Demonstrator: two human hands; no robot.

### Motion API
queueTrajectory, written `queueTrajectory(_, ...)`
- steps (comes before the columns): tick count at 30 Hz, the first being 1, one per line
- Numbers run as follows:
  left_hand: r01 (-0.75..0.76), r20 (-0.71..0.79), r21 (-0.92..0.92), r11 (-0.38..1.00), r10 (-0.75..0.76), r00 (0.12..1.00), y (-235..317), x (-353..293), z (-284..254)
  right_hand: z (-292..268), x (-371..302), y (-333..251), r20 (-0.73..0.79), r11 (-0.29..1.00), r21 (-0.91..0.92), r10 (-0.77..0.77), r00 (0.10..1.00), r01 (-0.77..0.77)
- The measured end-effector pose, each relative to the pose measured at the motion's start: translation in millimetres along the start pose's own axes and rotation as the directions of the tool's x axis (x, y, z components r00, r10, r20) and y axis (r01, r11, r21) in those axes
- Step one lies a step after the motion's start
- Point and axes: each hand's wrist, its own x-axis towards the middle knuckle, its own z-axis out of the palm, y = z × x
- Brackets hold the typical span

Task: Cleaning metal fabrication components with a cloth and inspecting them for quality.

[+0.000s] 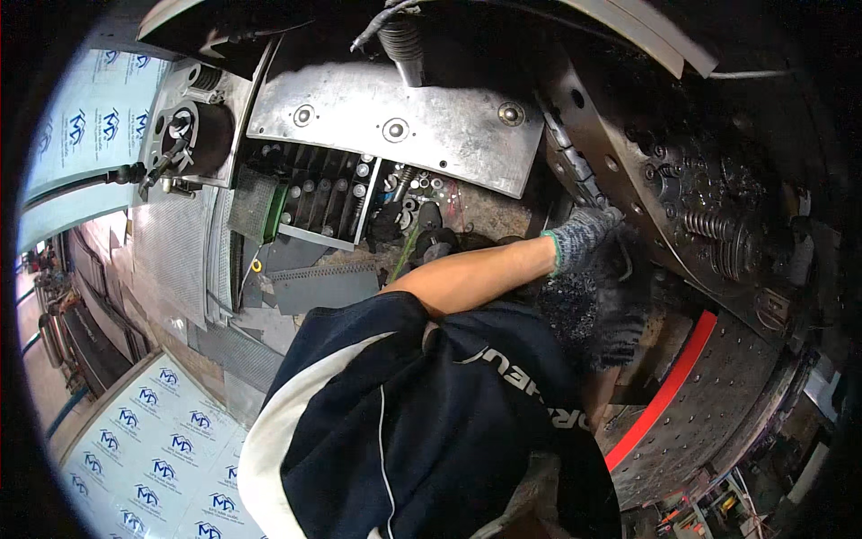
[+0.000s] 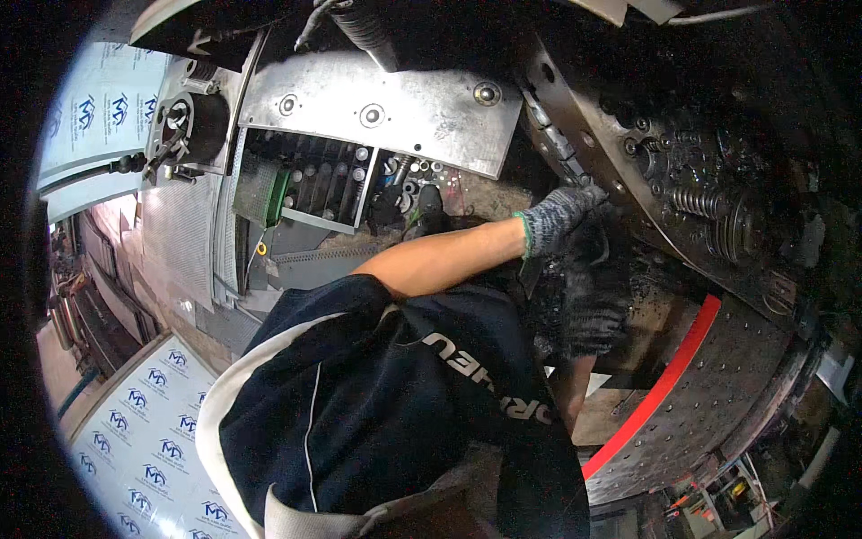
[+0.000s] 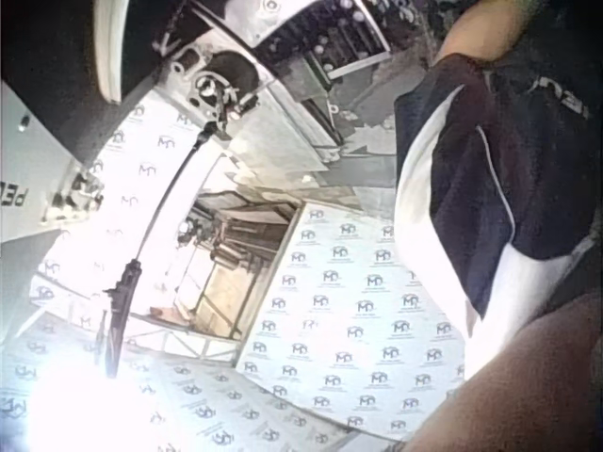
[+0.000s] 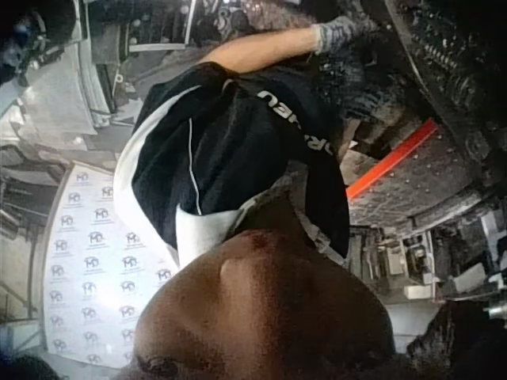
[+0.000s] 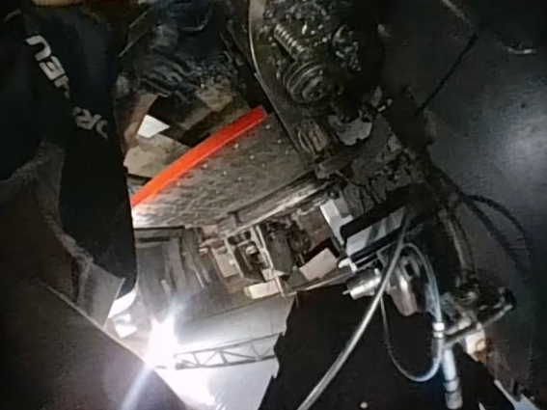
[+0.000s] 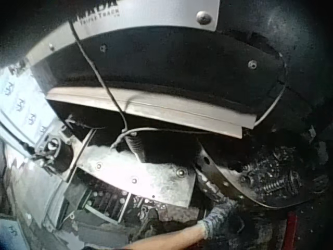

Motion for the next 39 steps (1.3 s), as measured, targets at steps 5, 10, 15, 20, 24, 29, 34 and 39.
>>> queueTrajectory(5,0.118,0.084,0.143,0.983,-0.131,0.988,12,-12,17,-30,-15,15,0.182,0.967,-0.118,0.245,0.952,-0.226)
queueTrajectory(10,0.170,-0.007,0.016,0.985,-0.170,0.985,13,-6,8,-80,-12,24,-0.009,0.813,0.569,0.156,0.988,-0.123)
queueTrajectory(15,0.152,-0.110,-0.030,0.988,-0.155,0.982,9,-4,12,-39,-25,31,0.281,-0.525,0.848,0.328,0.902,-0.073)
queueTrajectory(20,0.154,-0.140,0.076,0.985,-0.142,0.980,0,-2,0,-41,-20,16,0.373,-0.855,0.512,0.304,0.876,0.079)
queueTrajectory(24,0.140,-0.103,0.022,0.990,-0.137,0.985,1,-10,1,-90,8,10,-0.133,0.633,0.772,0.248,0.960,-0.057)
queueTrajectory(29,0.146,-0.100,0.038,0.989,-0.141,0.985,-11,8,-18,-88,-7,0,-0.027,0.626,0.774,0.185,0.982,-0.096)
queueTrajectory(34,0.071,-0.141,0.267,0.961,-0.034,0.989,-18,10,-30,-71,-24,-8,0.046,0.561,0.817,0.164,0.985,-0.132)
queueTrajectory(39,0.068,-0.131,0.446,0.893,-0.010,0.991,-19,9,-36,-70,-28,-10,-0.012,0.650,0.754,0.162,0.987,-0.098)
